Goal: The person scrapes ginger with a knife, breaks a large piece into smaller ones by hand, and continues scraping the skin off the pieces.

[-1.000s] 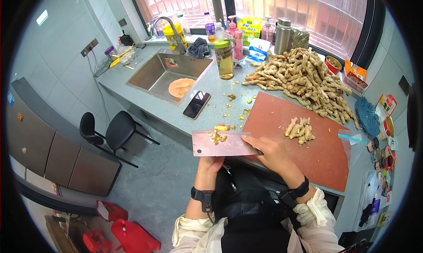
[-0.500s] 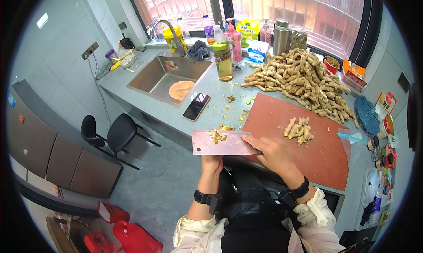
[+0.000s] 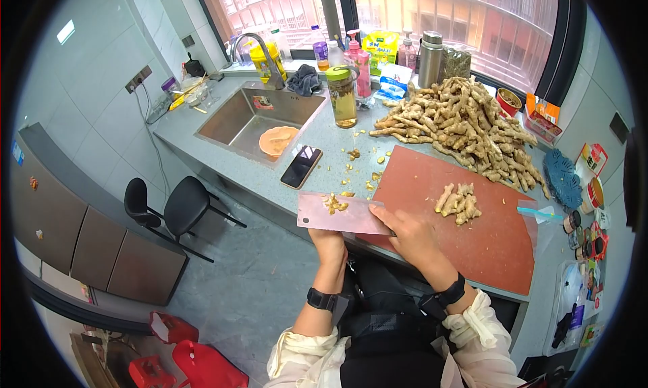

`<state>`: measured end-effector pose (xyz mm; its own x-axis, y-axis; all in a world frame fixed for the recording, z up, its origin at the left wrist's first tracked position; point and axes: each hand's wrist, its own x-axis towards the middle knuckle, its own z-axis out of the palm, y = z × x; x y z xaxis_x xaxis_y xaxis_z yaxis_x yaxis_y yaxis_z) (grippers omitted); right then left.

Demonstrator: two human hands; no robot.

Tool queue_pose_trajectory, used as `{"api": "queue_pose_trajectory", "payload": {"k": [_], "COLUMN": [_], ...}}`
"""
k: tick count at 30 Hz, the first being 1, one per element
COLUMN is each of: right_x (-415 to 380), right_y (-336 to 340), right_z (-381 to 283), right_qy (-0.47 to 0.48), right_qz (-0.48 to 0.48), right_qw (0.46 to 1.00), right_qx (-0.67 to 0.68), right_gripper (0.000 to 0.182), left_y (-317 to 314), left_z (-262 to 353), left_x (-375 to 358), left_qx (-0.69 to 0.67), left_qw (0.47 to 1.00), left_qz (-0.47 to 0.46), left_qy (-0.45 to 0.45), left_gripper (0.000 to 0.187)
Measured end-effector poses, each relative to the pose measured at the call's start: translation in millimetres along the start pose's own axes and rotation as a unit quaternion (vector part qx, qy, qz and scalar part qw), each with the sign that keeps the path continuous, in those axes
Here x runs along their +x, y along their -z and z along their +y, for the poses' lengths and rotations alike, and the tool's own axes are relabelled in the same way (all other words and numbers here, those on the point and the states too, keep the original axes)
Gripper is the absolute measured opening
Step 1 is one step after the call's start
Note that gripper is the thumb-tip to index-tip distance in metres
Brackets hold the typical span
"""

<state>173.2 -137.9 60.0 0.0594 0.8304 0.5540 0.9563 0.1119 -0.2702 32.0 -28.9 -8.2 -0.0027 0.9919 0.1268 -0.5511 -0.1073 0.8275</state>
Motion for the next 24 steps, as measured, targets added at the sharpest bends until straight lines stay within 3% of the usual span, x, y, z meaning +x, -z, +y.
{"api": "queue_pose_trajectory", "payload": {"k": [7, 10, 13, 18, 20, 22, 24], "right_x": [-1.7, -3.1, -8.3, -14.4, -14.8, -9.8, -6.6], "right_y": [-9.4, -13.4, -21.1, -17.7, -12.0, -3.3, -1.3], "right_z": [2.4, 4.3, 14.1, 29.3, 18.8, 5.6, -0.5], "right_qy": [-0.008, -0.012, -0.016, -0.094, -0.077, -0.06, -0.041], "right_qz": [-0.009, -0.018, -0.019, -0.032, -0.039, -0.049, -0.061], "right_qw": [1.0, 1.0, 1.0, 0.995, 0.996, 0.997, 0.997], "right_qx": [-0.003, 0.002, 0.01, -0.022, 0.031, 0.022, 0.012], "right_gripper": [0.055, 0.056, 0.057, 0.06, 0.065, 0.066, 0.068], "left_y": [6.6, 8.0, 7.6, 4.7, 14.6, 3.0, -0.2], "left_z": [-4.8, -8.3, -6.9, 19.0, -2.0, -9.4, -10.6], "left_x": [3.1, 0.7, 3.0, 13.3, 14.6, 9.8, 5.4], "left_qx": [0.039, -0.016, -0.02, -0.017, -0.007, -0.107, -0.1], "left_qw": [0.999, 1.0, 0.997, 0.993, 0.991, 0.984, 0.983], "left_qz": [0.012, 0.026, 0.079, 0.068, 0.044, 0.047, 0.017], "left_qy": [-0.016, 0.003, -0.007, 0.091, 0.124, 0.138, 0.15], "left_gripper": [0.03, 0.028, 0.021, 0.009, 0.018, 0.032, 0.041]}}
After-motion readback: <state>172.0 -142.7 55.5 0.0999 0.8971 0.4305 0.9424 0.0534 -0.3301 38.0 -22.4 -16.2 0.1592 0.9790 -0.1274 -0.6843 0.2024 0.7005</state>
